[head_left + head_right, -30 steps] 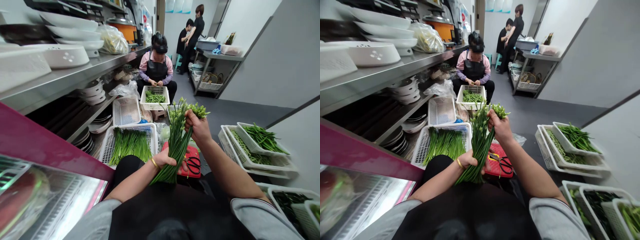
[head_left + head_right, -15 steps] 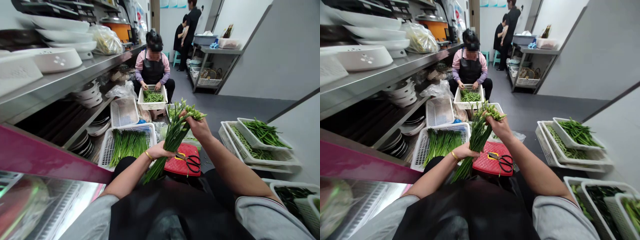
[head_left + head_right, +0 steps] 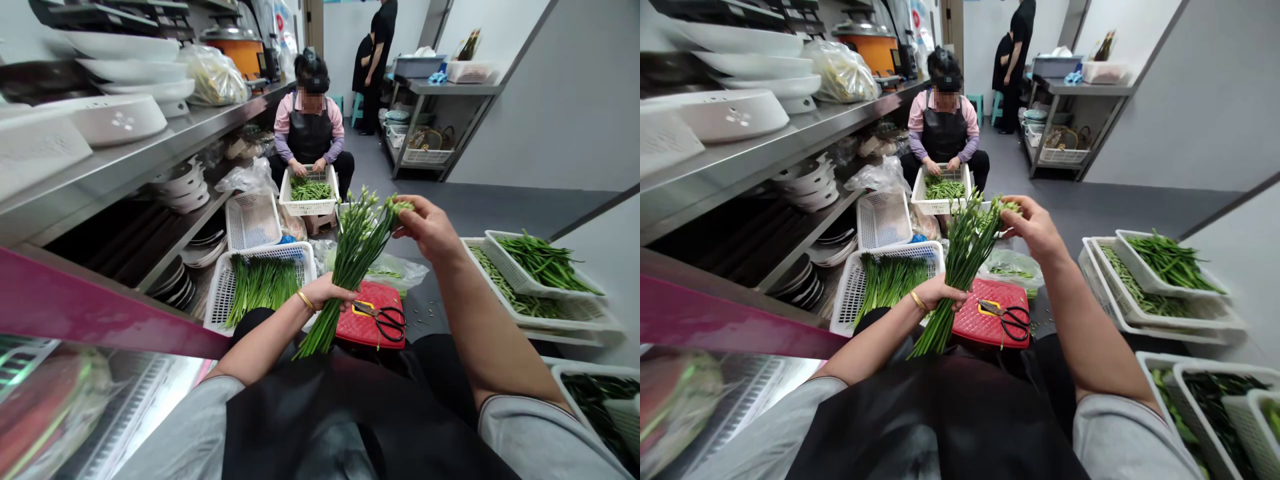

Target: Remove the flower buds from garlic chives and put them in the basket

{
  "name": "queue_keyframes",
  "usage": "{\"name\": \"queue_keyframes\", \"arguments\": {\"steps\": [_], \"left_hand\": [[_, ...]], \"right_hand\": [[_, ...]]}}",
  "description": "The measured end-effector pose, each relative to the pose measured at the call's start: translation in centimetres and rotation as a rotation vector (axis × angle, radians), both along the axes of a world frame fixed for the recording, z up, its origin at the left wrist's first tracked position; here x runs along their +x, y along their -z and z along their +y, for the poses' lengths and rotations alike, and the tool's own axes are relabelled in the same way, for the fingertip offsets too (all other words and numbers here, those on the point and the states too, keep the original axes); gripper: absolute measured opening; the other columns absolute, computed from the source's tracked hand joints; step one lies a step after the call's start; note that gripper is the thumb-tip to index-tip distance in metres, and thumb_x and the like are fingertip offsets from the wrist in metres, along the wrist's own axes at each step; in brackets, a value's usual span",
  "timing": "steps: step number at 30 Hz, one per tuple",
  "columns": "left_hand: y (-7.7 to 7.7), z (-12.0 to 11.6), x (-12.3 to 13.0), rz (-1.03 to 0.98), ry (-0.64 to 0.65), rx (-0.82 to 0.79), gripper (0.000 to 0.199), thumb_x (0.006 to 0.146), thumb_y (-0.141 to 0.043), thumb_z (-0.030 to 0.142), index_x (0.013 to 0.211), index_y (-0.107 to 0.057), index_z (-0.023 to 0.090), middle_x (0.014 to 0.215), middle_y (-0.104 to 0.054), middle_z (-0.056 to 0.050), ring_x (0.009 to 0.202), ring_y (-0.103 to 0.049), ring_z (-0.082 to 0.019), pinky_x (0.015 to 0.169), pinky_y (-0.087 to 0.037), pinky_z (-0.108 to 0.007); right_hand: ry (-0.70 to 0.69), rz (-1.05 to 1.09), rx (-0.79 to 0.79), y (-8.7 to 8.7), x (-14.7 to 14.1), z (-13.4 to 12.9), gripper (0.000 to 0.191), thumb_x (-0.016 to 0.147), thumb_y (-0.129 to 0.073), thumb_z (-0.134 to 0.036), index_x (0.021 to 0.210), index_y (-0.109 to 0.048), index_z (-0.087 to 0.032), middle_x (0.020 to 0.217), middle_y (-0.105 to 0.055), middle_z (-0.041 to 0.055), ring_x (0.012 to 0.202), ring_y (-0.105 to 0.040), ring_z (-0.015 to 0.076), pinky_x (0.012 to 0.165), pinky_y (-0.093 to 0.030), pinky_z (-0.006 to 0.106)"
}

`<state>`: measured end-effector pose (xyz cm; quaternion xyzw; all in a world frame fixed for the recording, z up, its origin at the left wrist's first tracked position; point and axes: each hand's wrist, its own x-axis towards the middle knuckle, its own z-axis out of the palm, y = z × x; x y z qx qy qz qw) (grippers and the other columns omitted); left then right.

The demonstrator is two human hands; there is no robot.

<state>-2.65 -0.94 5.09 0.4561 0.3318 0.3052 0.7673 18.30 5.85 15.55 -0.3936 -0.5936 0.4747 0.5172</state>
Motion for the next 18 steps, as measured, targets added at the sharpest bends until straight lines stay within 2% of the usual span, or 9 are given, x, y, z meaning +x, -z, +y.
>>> {"name": "queue_keyframes", "arguments": {"steps": [1, 3, 5, 6, 7, 9, 11, 14, 18], "left_hand": [[0.1, 0.1, 0.1, -0.002, -0.011, -0.018, 0.040, 0.047, -0.085, 0.031, 0.071, -0.061, 0.011, 0.046, -0.056, 0.001, 0.040, -0.049, -0.009, 0.042, -0.038, -0.023], [0.5, 0.3, 0.2, -0.004, -0.038, -0.052, 0.042, 0.047, -0.085, 0.031, 0.075, -0.061, 0.010, 0.046, -0.055, 0.002, 0.041, -0.049, -0.009, 0.043, -0.037, -0.022], [0.8, 0.6, 0.3, 0.007, -0.061, -0.072, 0.042, 0.047, -0.085, 0.032, 0.073, -0.060, 0.011, 0.047, -0.055, 0.002, 0.041, -0.049, -0.008, 0.043, -0.038, -0.022], [1.0, 0.7, 0.4, 0.015, -0.066, -0.075, 0.041, 0.047, -0.085, 0.032, 0.070, -0.059, 0.011, 0.047, -0.055, 0.002, 0.041, -0.049, -0.008, 0.043, -0.038, -0.022], [1.2, 0.8, 0.5, 0.022, -0.066, -0.071, 0.040, 0.047, -0.085, 0.033, 0.067, -0.058, 0.011, 0.047, -0.055, 0.002, 0.041, -0.048, -0.008, 0.043, -0.038, -0.023], [1.4, 0.9, 0.9, 0.034, -0.070, -0.046, 0.039, 0.048, -0.085, 0.033, 0.062, -0.056, 0.011, 0.047, -0.054, 0.002, 0.041, -0.048, -0.008, 0.042, -0.037, -0.022], [1.4, 0.9, 1.4, 0.055, -0.093, -0.013, 0.037, 0.049, -0.084, 0.031, 0.062, -0.055, 0.012, 0.047, -0.054, 0.002, 0.041, -0.048, -0.008, 0.042, -0.036, -0.022], [1.2, 0.5, 1.9, 0.102, -0.130, 0.022, 0.035, 0.049, -0.083, 0.029, 0.064, -0.055, 0.012, 0.047, -0.053, 0.003, 0.040, -0.047, -0.009, 0.042, -0.037, -0.023], [0.4, -0.1, 1.6, 0.121, -0.127, 0.005, 0.033, 0.049, -0.080, 0.027, 0.066, -0.056, 0.012, 0.045, -0.053, 0.003, 0.039, -0.047, -0.009, 0.042, -0.038, -0.023]], "right_hand": [[0.069, 0.022, 0.039, 0.1, 0.7, -0.2, 0.055, 0.056, -0.078, -0.052, 0.097, -0.061, -0.020, 0.078, -0.062, 0.0011, 0.061, -0.058, 0.0118, 0.052, -0.048, 0.025], [0.293, 0.066, 0.195, 0.2, 1.6, -1.4, 0.049, 0.061, -0.076, -0.050, 0.098, -0.061, -0.022, 0.084, -0.062, 0.0015, 0.067, -0.059, 0.0116, 0.054, -0.048, 0.023], [0.489, 0.053, 0.328, 0.5, 1.7, -3.3, 0.034, 0.070, -0.072, -0.046, 0.092, -0.062, -0.022, 0.077, -0.061, -0.0003, 0.060, -0.054, 0.0094, 0.051, -0.044, 0.022], [0.509, 0.004, 0.352, 0.7, 1.4, -4.3, 0.027, 0.073, -0.070, -0.044, 0.087, -0.064, -0.022, 0.071, -0.059, -0.0010, 0.055, -0.051, 0.0088, 0.049, -0.042, 0.022], [0.472, -0.067, 0.345, 1.0, 0.9, -5.1, 0.023, 0.075, -0.068, -0.042, 0.084, -0.065, -0.021, 0.066, -0.058, -0.0013, 0.052, -0.048, 0.0086, 0.048, -0.040, 0.023], [0.311, -0.216, 0.276, 2.0, -0.5, -6.1, 0.022, 0.074, -0.069, -0.041, 0.079, -0.066, -0.019, 0.059, -0.056, -0.0017, 0.049, -0.045, 0.0089, 0.047, -0.037, 0.024], [0.197, -0.278, 0.213, 3.1, -1.9, -5.9, 0.024, 0.071, -0.072, -0.040, 0.076, -0.067, -0.018, 0.056, -0.055, -0.0019, 0.049, -0.045, 0.0092, 0.047, -0.036, 0.023], [0.186, -0.214, 0.141, 4.3, -3.1, -4.7, 0.024, 0.070, -0.071, -0.041, 0.068, -0.064, -0.018, 0.053, -0.053, -0.0027, 0.047, -0.043, 0.0085, 0.046, -0.034, 0.023], [0.166, -0.124, 0.025, 4.2, -2.5, -4.2, 0.023, 0.071, -0.067, -0.039, 0.063, -0.062, -0.018, 0.050, -0.052, -0.0024, 0.042, -0.043, 0.0089, 0.042, -0.034, 0.023]]}}
